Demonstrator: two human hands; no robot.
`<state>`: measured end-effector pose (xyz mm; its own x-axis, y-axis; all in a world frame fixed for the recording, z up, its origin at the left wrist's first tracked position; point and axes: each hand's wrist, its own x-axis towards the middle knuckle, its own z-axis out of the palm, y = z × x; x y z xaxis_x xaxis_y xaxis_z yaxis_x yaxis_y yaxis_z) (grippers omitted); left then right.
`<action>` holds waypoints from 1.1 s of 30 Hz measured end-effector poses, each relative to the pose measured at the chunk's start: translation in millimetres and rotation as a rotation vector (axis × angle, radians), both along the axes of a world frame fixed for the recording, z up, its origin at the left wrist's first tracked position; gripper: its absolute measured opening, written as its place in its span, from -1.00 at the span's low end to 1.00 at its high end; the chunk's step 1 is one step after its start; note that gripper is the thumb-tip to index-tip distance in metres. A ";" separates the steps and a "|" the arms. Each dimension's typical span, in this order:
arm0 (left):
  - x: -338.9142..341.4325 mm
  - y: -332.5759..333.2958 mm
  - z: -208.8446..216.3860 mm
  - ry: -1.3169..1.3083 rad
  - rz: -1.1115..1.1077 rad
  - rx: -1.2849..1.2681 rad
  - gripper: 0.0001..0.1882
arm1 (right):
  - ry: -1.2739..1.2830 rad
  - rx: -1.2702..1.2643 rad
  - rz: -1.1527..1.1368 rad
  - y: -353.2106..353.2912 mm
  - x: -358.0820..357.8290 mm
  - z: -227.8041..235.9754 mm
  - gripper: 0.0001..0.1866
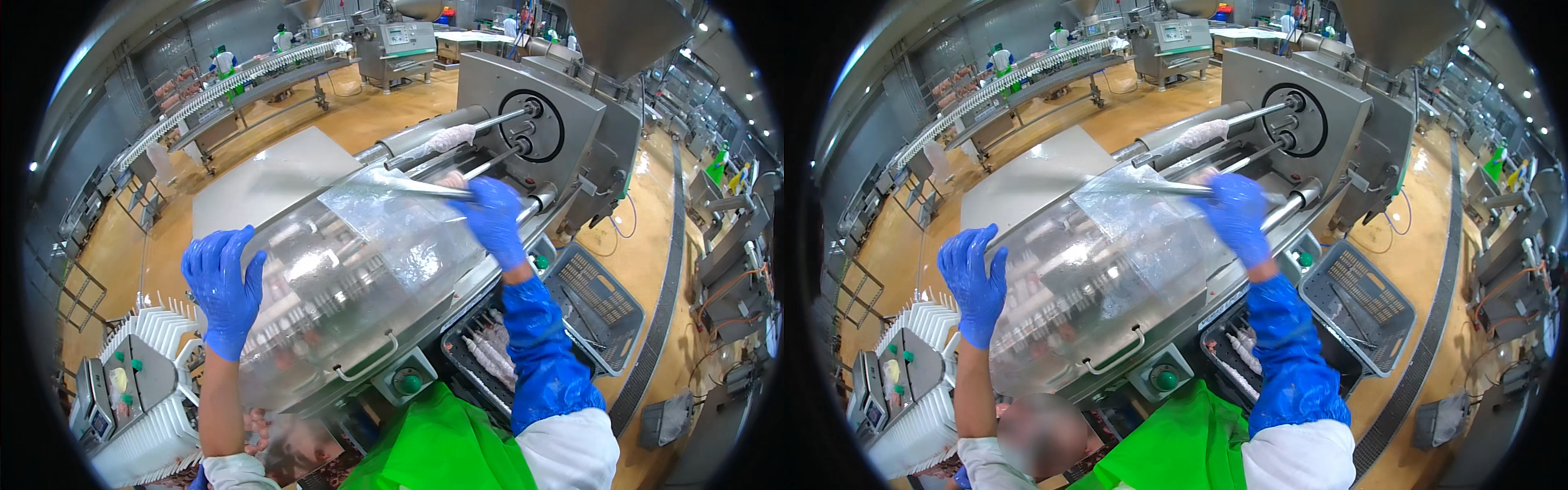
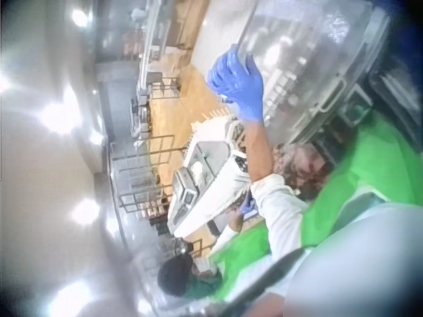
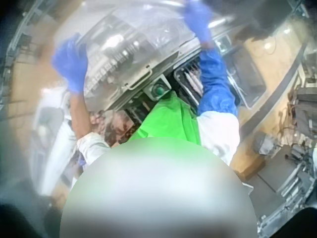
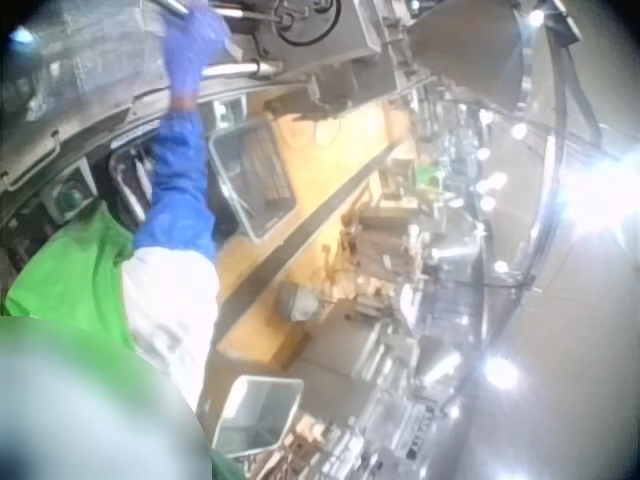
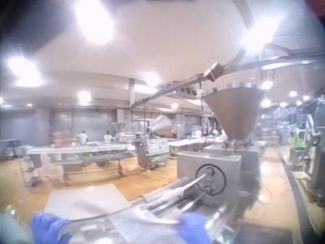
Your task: The person operates a sausage-filling machine in a food processing plant. They load ground meat into the machine, guide the casing onto the nozzle, and collect the formed sausages into a basket. The person also adjusts machine components and interacts with a supervisor.
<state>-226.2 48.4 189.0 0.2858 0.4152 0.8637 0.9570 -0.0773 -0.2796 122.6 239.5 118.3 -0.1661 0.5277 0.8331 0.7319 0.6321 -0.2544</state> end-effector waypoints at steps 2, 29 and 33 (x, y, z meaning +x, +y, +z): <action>7.5 17.7 1.0 -0.031 -0.073 -0.064 -0.73 | 0.510 -0.264 -0.060 11.6 80.0 -69.4 -0.67; 130.1 244.6 -31.8 0.133 0.233 -0.502 -0.88 | -0.332 0.097 0.047 149.8 61.6 23.4 -0.32; 96.3 214.6 -43.5 0.115 0.298 -0.479 -0.88 | -0.413 -0.082 0.205 195.9 11.4 14.1 -0.48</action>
